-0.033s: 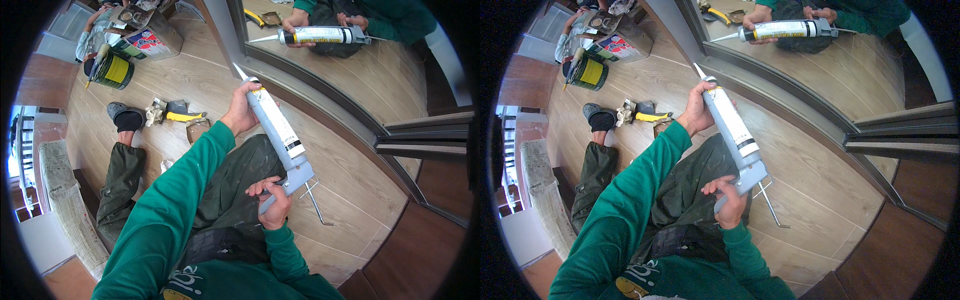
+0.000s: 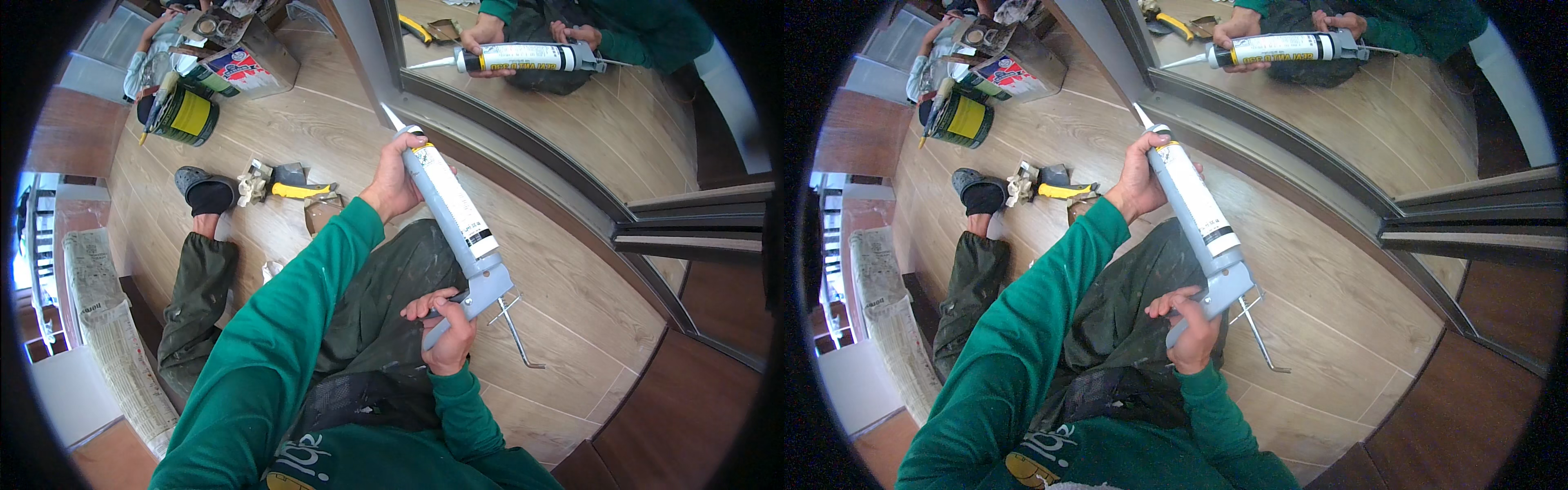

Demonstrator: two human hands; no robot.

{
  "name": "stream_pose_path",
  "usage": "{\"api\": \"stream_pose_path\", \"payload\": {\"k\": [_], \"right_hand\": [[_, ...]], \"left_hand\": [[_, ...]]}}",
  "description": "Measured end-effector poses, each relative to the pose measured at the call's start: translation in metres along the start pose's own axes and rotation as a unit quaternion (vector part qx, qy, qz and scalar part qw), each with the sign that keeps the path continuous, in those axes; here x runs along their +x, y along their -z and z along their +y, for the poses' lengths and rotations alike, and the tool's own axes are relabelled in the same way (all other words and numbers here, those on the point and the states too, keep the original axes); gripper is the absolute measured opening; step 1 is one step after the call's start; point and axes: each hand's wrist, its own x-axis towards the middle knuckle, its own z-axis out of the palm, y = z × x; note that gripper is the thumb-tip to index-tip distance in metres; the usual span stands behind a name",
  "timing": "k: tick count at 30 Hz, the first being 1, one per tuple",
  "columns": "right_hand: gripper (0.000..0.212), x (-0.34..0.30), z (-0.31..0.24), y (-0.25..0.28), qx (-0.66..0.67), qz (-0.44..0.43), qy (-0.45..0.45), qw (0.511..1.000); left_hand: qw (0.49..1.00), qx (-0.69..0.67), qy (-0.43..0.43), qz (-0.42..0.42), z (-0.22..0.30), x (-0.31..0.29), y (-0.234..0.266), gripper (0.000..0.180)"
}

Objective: The person sits on the floor and uses a caulking gun to apply sealant along the bottom edge of a mirrored cabinet. They repeatedly apply small amounts of sealant and smooth it with their finger, then clean excess material from their finger using a cloth and a small metal scraper.

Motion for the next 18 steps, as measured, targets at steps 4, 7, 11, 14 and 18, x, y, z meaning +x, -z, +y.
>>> {"api": "stream_pose_path", "payload": {"k": [4,7,11,14,18], "right_hand": [[0.012,0.0051,0.0012,-0.0025,0.004,0.002,0.006,1.000],[0.012,0.0057,0.0007,-0.0030,0.006,0.000,0.004,1.000],[0.010,0.0059,-0.0003,-0.0038,-0.021,0.003,0.003,1.000],[0.010,0.0056,-0.0009,-0.0048,-0.024,0.003,0.004,1.000],[0.011,0.0062,-0.0010,-0.0032,-0.022,-0.002,0.002,1.000]], "left_hand": [[1.000,0.007,-0.008,-0.008,0.0051,0.0039,-0.0031,0.064],[1.000,0.006,-0.008,-0.005,0.0056,0.0039,-0.0039,0.062],[1.000,-0.004,0.005,-0.008,0.0067,0.0036,-0.0035,0.045],[1.000,-0.013,0.012,-0.013,0.0075,0.0031,-0.0034,0.037],[1.000,-0.005,0.010,-0.004,0.0074,0.0038,-0.0027,0.037]]}}
